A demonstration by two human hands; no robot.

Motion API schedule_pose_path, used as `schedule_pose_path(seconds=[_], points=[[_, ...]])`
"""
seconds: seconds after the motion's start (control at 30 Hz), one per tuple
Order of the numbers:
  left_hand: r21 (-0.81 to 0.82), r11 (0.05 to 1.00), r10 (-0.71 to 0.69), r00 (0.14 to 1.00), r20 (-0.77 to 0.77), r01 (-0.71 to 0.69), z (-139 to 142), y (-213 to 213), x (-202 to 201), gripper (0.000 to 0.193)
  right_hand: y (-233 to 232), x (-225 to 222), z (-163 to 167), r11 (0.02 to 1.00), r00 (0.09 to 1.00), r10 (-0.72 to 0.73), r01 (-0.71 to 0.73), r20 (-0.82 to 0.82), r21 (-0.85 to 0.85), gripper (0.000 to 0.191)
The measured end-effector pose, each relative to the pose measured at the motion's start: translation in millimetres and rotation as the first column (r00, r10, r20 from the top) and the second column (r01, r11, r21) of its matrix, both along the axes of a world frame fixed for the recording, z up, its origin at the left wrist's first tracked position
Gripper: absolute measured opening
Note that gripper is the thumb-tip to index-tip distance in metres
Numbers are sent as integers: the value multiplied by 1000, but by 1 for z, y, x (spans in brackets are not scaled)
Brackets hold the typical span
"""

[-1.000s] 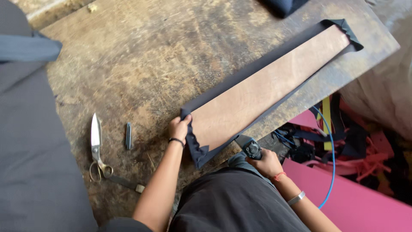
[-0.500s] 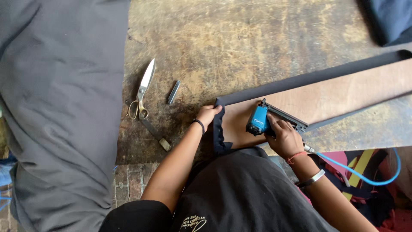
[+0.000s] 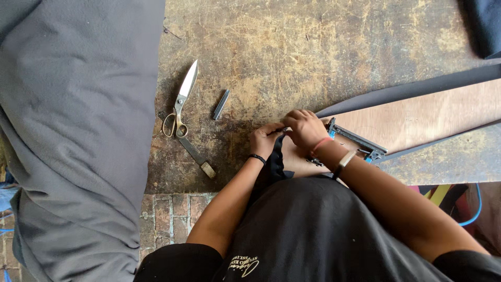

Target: The person wraps a long dark fabric strip around a narrow wooden board, folds the fabric over the board's edges, and uses a pneumatic nail gun to staple the fabric in place along the length of the board, working section by section and repositioning the board on the workbench.

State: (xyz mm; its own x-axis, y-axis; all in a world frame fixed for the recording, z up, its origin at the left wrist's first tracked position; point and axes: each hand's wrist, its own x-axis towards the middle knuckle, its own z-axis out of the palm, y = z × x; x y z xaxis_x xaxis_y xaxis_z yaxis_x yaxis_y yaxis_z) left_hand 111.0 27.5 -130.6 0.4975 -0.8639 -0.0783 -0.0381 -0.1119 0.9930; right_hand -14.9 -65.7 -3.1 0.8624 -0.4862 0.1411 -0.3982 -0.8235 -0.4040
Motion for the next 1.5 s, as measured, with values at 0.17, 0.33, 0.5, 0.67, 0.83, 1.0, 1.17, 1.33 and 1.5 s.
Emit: schedule_pose_path(seconds=[0.17,0.33,0.5,0.67,0.83,1.0,1.17,1.33,1.5], points=[[-26,980,-187,954,236,199,12,7,21,22,1,10,-3,996,986,-58,67,-155,51,6],[369,877,-106,872,-478,309,16,-2,35,39,11,8,-5,999,998,-37,37,-52,4,11],[212,824,-362,775,-518,526,0,-19,30,40,9,1,-10,1000,997,9,-7,-74,28,17],[329,798,-384,847,-368,505,-7,-14,28,35,32,-75,1,950,962,-272,268,7,160,28],[202,842,-382,817,-433,501,-3,-10,22,36,56,-150,0,911,883,-383,409,-271,47,101],[127,862,-415,826,-382,491,-2,-5,18,35,44,-134,11,735,613,-349,649,-709,199,80],[161,849,-410,820,-399,503,2,-2,19,45,27,-89,58,467,716,-405,697,-569,544,29],[205,837,-413,831,-373,508,8,1,19,48,11,-28,61,232,689,-387,716,-613,658,20],[243,828,-400,836,-374,505,7,-1,20,49,10,-9,57,223,663,-385,742,-642,632,23]])
